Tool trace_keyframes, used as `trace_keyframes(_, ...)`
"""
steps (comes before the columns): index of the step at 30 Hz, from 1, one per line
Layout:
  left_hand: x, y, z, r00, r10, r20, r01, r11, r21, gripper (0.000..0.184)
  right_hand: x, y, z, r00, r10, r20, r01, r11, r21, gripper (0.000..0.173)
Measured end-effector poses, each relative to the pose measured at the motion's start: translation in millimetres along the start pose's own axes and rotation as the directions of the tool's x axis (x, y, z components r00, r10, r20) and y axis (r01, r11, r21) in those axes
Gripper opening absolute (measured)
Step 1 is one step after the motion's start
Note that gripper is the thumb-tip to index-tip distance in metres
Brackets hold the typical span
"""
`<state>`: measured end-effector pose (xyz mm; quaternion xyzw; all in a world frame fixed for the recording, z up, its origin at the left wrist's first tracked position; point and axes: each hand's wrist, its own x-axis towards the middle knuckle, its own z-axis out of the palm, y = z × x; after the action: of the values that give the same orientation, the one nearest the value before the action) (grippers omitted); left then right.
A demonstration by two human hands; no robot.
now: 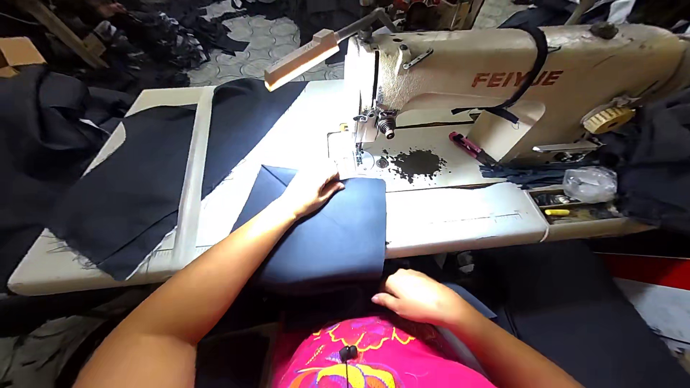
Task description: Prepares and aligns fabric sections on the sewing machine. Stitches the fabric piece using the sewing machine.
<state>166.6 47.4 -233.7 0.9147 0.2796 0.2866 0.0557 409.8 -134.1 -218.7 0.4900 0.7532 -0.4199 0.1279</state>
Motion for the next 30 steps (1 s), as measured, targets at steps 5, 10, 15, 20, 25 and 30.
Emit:
trace_keyframes(5,-42.4,27.6,-11.2,0.993,0.047,-0.106,-0.051,0.998,-0.04,0.018,9.1,-2.9,-39.0,0.477,-0.29,-0.83,0.276,0.946,-0.171,0.021)
trace_keyframes(10,-42.9,27.6,-10.3,0.986,0.072,-0.148,-0.079,0.996,-0.041,0.015,64.5,11.4,-62.0,0.514,-0.3,-0.803,0.175,0.954,-0.244,0.05)
trace_keyframes(15,-47.9,25.4,-8.0,0.992,-0.038,-0.122,0.032,0.998,-0.054,0.021,63.6,7.6,-63.1,0.537,-0.294,-0.791,0.208,0.954,-0.214,0.024)
trace_keyframes(20,-46.6,31.4,-10.5,0.97,0.133,-0.206,-0.133,0.991,0.013,0.015,64.7,8.1,-60.9,0.542,-0.3,-0.785,0.147,0.954,-0.262,0.037)
trace_keyframes(25,-47.2,33.1,-11.8,0.95,0.232,-0.211,-0.228,0.973,0.042,0.017,63.9,9.3,-58.3,0.506,-0.315,-0.803,0.159,0.949,-0.272,0.03)
trace_keyframes(30,-48.1,25.3,-18.5,0.996,-0.007,-0.084,-0.003,0.993,-0.121,0.024,63.5,9.4,-58.7,0.413,-0.336,-0.847,0.352,0.916,-0.192,0.012)
